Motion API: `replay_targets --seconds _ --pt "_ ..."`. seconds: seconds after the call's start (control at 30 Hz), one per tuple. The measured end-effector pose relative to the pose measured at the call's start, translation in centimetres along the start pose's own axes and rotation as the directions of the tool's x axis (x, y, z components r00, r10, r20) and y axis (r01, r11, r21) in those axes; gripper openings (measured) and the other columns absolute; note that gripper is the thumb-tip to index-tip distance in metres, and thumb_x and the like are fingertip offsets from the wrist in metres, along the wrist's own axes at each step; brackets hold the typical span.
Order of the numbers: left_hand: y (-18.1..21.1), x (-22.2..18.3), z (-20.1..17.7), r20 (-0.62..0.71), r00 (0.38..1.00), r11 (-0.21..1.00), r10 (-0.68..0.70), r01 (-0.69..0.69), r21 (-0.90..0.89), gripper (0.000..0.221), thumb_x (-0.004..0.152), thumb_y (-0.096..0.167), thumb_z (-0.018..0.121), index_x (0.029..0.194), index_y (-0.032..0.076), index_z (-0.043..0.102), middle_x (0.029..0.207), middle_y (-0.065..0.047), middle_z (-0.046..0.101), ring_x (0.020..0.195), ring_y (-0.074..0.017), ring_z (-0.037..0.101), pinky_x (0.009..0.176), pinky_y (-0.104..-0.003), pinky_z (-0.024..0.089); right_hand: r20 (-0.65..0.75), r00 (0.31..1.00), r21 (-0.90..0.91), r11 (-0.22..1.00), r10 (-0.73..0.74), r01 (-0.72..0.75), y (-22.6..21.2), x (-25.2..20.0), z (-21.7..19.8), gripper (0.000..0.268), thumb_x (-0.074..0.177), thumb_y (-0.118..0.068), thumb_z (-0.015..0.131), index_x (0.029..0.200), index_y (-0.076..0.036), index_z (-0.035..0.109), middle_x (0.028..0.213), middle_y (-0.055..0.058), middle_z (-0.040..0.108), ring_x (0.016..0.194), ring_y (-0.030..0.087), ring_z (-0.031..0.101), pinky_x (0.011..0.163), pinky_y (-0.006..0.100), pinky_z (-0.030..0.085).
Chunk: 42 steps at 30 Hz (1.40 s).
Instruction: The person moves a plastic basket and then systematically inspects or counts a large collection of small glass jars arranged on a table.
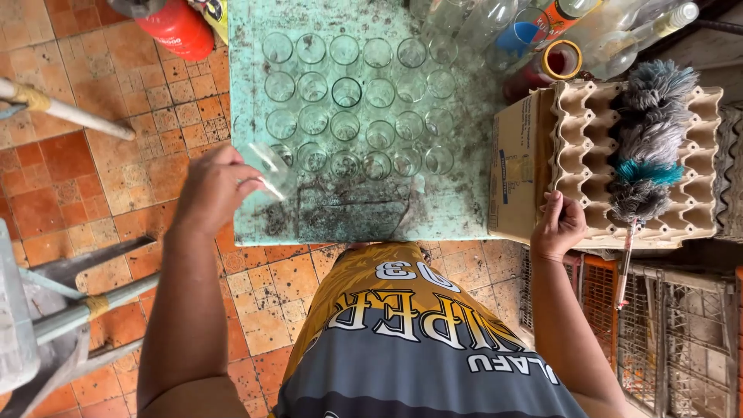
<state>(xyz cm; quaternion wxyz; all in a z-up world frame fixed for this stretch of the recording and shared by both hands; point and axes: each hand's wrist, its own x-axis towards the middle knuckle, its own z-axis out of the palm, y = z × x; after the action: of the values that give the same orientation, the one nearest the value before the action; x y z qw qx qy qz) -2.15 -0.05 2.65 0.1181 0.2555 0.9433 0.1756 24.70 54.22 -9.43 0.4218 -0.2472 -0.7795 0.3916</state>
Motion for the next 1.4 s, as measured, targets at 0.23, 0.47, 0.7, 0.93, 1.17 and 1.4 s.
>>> replay_targets --seconds 0.23,0.47,0.7,0.93,1.17,1.4 --pt "-1.4 12.2 -5.0 -0.331 0.815 0.879 0.475 -0.425 0.216 0.011 0.091 0.027 0.088 0.100 0.024 0.081 0.097 -0.001 0.053 0.091 -0.0254 0.059 0.091 -0.043 0.047 0.010 0.999 -0.061 0.997 0.050 -0.049 -0.6 -0.3 -0.2 0.027 0.116 -0.013 0.071 0.095 0.003 0.076 0.065 0.008 0.062 0.068 0.016 0.063 0.072 0.032 0.054" --pt "3.8 30.7 0.4 -0.389 0.670 0.774 0.632 -0.559 0.297 0.023 0.079 0.030 0.098 0.096 0.022 0.085 0.094 -0.001 0.051 0.091 -0.0269 0.053 0.083 -0.044 0.039 -0.030 0.993 -0.294 0.948 0.113 -0.117 -1.6 -0.7 0.3 0.027 0.113 -0.021 0.071 0.090 -0.007 0.068 0.072 0.002 0.062 0.065 0.013 0.055 0.059 0.031 0.044" --pt "7.2 42.5 8.2 -0.239 0.859 0.892 0.452 -0.431 0.136 0.012 0.083 0.028 0.090 0.092 0.024 0.083 0.093 -0.002 0.063 0.090 -0.0255 0.056 0.079 -0.044 0.039 -0.021 0.990 -0.320 0.938 0.136 -0.136 -2.5 -0.7 0.4 0.026 0.111 -0.020 0.073 0.089 -0.007 0.067 0.075 0.002 0.063 0.069 0.013 0.056 0.063 0.029 0.045" --pt "1.8 43.3 7.2 -0.186 0.936 0.947 0.300 -0.269 0.174 0.012 0.090 0.030 0.086 0.096 0.020 0.083 0.106 -0.009 0.072 0.095 -0.0278 0.059 0.079 -0.043 0.041 -0.019 0.994 -0.283 0.953 0.105 -0.106 -2.3 -0.9 0.6 0.026 0.112 -0.017 0.073 0.089 -0.006 0.067 0.078 0.003 0.064 0.071 0.014 0.056 0.064 0.029 0.047" --pt "-7.6 42.5 6.6 -0.220 0.950 0.942 0.222 -0.151 0.301 0.016 0.088 0.030 0.088 0.101 0.022 0.085 0.113 -0.008 0.072 0.094 -0.0304 0.058 0.078 -0.047 0.039 -0.006 0.992 -0.247 0.961 0.125 -0.122 -1.8 -1.2 0.4 0.023 0.113 -0.014 0.072 0.093 -0.004 0.065 0.075 0.005 0.062 0.070 0.016 0.056 0.067 0.033 0.047" --pt "-9.8 38.6 5.2 -0.439 0.813 0.914 0.381 -0.261 0.310 0.014 0.082 0.021 0.096 0.080 0.024 0.082 0.088 0.002 0.071 0.077 -0.0275 0.055 0.058 -0.041 0.040 0.005 0.988 -0.178 0.972 0.157 -0.154 -2.4 -1.2 0.5 0.023 0.113 -0.013 0.070 0.093 -0.005 0.063 0.075 0.005 0.060 0.067 0.015 0.054 0.063 0.031 0.047"
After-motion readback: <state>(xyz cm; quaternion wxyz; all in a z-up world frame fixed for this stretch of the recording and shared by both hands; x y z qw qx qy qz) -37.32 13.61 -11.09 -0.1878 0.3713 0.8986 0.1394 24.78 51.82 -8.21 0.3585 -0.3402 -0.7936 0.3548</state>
